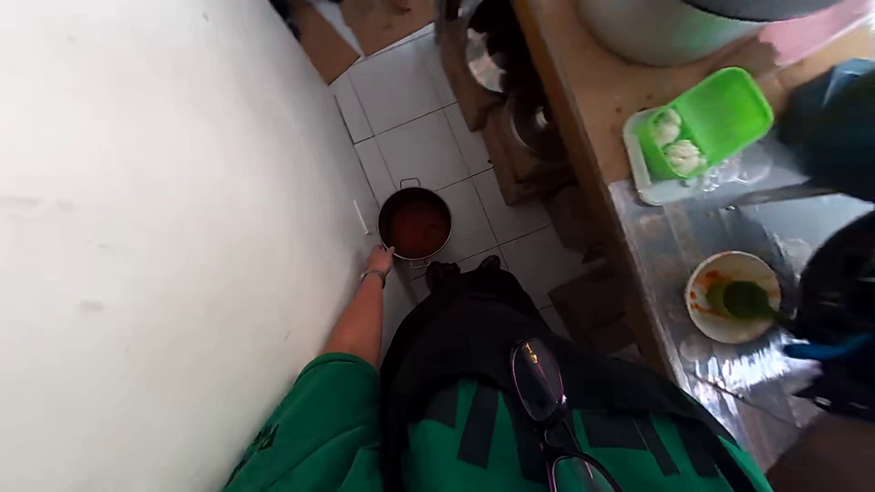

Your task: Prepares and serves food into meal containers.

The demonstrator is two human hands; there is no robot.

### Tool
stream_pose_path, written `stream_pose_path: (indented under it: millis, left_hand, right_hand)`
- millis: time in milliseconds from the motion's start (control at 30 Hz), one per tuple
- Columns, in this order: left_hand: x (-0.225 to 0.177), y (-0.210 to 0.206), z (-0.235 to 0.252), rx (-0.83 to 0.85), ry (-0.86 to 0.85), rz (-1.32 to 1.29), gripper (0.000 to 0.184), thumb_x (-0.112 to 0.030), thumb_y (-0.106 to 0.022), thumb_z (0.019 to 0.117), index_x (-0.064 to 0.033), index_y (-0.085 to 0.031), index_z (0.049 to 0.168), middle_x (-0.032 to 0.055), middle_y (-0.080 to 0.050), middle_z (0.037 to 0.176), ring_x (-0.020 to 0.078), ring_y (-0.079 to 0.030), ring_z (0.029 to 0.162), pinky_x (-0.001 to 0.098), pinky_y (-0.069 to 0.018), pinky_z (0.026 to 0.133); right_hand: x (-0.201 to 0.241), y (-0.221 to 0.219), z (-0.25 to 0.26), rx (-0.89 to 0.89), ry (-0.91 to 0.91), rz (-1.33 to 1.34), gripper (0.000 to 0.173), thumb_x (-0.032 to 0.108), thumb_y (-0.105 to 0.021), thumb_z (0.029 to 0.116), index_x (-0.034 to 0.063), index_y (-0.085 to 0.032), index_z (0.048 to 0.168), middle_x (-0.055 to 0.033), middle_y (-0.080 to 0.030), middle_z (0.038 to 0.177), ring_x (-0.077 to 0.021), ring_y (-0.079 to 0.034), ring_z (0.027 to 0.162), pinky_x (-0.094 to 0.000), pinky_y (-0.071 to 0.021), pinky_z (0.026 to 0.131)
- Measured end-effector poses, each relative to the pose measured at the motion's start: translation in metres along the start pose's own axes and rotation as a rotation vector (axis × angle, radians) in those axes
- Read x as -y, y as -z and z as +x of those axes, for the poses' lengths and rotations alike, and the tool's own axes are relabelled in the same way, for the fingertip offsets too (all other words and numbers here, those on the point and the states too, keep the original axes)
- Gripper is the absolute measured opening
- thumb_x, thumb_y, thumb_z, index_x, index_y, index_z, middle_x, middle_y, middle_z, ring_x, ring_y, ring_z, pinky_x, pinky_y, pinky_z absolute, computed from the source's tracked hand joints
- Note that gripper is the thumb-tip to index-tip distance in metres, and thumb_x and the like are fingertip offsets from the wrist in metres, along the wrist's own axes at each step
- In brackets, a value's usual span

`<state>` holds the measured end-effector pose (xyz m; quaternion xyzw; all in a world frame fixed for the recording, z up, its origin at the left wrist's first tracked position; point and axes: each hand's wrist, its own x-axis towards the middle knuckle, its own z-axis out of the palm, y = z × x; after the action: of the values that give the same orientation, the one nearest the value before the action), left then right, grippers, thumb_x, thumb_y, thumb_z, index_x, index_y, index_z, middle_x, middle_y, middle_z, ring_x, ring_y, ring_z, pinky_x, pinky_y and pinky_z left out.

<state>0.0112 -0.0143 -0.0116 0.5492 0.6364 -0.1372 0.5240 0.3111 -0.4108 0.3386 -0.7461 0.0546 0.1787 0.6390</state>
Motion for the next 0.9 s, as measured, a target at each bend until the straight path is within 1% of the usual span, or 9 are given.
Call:
stream_pose_path:
  millis: [100, 233, 367, 433, 500, 567, 667, 733, 900]
  left_hand:
    - [-0.003, -0.023, -0.001, 0.047, -0.045, -0.066, 0.057, -0.030, -0.053, 0.1073, 0.0021, -0.038, 0.152, 0.0298, -0.055, 0.140, 0.0437, -0.056, 0.127, 0.0575, -0.0457, 0.104]
    - [0.017, -0.050, -0.010, 0.108, -0.077, -0.008, 0.057, -0.030, -0.053, 0.1074, 0.0021, -0.038, 0.152, 0.0284, -0.058, 0.136, 0.0396, -0.061, 0.118, 0.0532, -0.0491, 0.100]
    - [0.048, -0.063, -0.029, 0.152, 0.016, -0.066, 0.056, -0.026, -0.053, 0.1077, 0.0022, -0.037, 0.153, 0.0274, -0.053, 0.143, 0.0372, -0.057, 0.128, 0.0493, -0.0461, 0.108]
    - [0.067, -0.069, -0.038, 0.107, 0.060, -0.134, 0.055, -0.025, -0.053, 0.1076, 0.0019, -0.037, 0.153, 0.0271, -0.054, 0.143, 0.0384, -0.057, 0.127, 0.0517, -0.0473, 0.105]
    - [0.083, -0.075, -0.040, 0.069, 0.098, -0.195, 0.054, -0.024, -0.052, 0.1079, 0.0024, -0.037, 0.153, 0.0276, -0.053, 0.143, 0.0396, -0.058, 0.126, 0.0540, -0.0485, 0.103]
    - [0.100, -0.083, -0.042, 0.052, 0.152, -0.211, 0.054, -0.023, -0.052, 0.1081, 0.0025, -0.036, 0.153, 0.0273, -0.054, 0.143, 0.0398, -0.058, 0.126, 0.0549, -0.0482, 0.102]
    - [0.122, -0.096, -0.043, 0.064, 0.226, -0.195, 0.054, -0.023, -0.052, 0.1082, 0.0016, -0.036, 0.154, 0.0263, -0.055, 0.142, 0.0396, -0.059, 0.125, 0.0550, -0.0492, 0.101]
    - [0.136, -0.106, -0.040, 0.080, 0.246, -0.177, 0.054, -0.023, -0.053, 0.1078, 0.0007, -0.037, 0.153, 0.0250, -0.056, 0.142, 0.0383, -0.060, 0.124, 0.0542, -0.0497, 0.101]
    - [0.156, -0.125, -0.031, 0.109, 0.312, -0.174, 0.054, -0.021, -0.053, 0.1077, 0.0017, -0.036, 0.154, 0.0262, -0.055, 0.143, 0.0392, -0.059, 0.125, 0.0544, -0.0479, 0.102]
  right_hand:
    - [-0.039, -0.101, 0.028, 0.332, -0.150, -0.168, 0.019, 0.003, -0.054, 0.0904, 0.0164, -0.056, 0.104, 0.0080, -0.062, 0.065, -0.0045, -0.057, 0.048, -0.0226, -0.0536, 0.045]
    - [-0.158, -0.227, 0.085, 0.713, -0.394, -0.557, 0.027, 0.008, -0.066, 0.0966, -0.0017, -0.057, 0.120, -0.0101, -0.061, 0.078, -0.0172, -0.058, 0.056, -0.0351, -0.0545, 0.053]
    - [-0.310, -0.325, 0.117, 0.960, -0.389, -0.995, 0.052, 0.023, -0.073, 0.0950, -0.0055, -0.055, 0.135, -0.0269, -0.066, 0.115, -0.0371, -0.068, 0.095, -0.0550, -0.0573, 0.085]
    - [-0.368, -0.355, 0.118, 1.024, -0.192, -1.141, 0.054, 0.032, -0.071, 0.0955, -0.0118, -0.062, 0.126, -0.0328, -0.066, 0.120, -0.0439, -0.066, 0.110, -0.0601, -0.0519, 0.096]
    - [-0.365, -0.385, 0.123, 1.122, -0.311, -1.284, 0.053, 0.033, -0.060, 0.1030, -0.0097, -0.057, 0.136, -0.0307, -0.058, 0.138, -0.0424, -0.056, 0.131, -0.0583, -0.0419, 0.111]
    - [-0.371, -0.397, 0.127, 1.139, -0.390, -1.276, 0.052, 0.031, -0.053, 0.1076, -0.0067, -0.050, 0.143, -0.0275, -0.054, 0.144, -0.0383, -0.052, 0.137, -0.0541, -0.0406, 0.114]
    - [-0.423, -0.391, 0.147, 1.153, -0.208, -1.078, 0.048, 0.022, -0.057, 0.1054, -0.0077, -0.050, 0.143, -0.0311, -0.054, 0.143, -0.0427, -0.052, 0.136, -0.0572, -0.0412, 0.114]
    - [-0.435, -0.382, 0.164, 1.114, -0.202, -0.859, 0.049, 0.018, -0.061, 0.1033, -0.0022, -0.049, 0.146, -0.0271, -0.058, 0.141, -0.0387, -0.057, 0.130, -0.0551, -0.0464, 0.110]
    - [-0.385, -0.350, 0.235, 0.675, -0.600, -0.442, 0.041, 0.018, -0.042, 0.1112, 0.0040, -0.044, 0.150, -0.0178, -0.060, 0.140, -0.0267, -0.063, 0.120, -0.0429, -0.0514, 0.098]
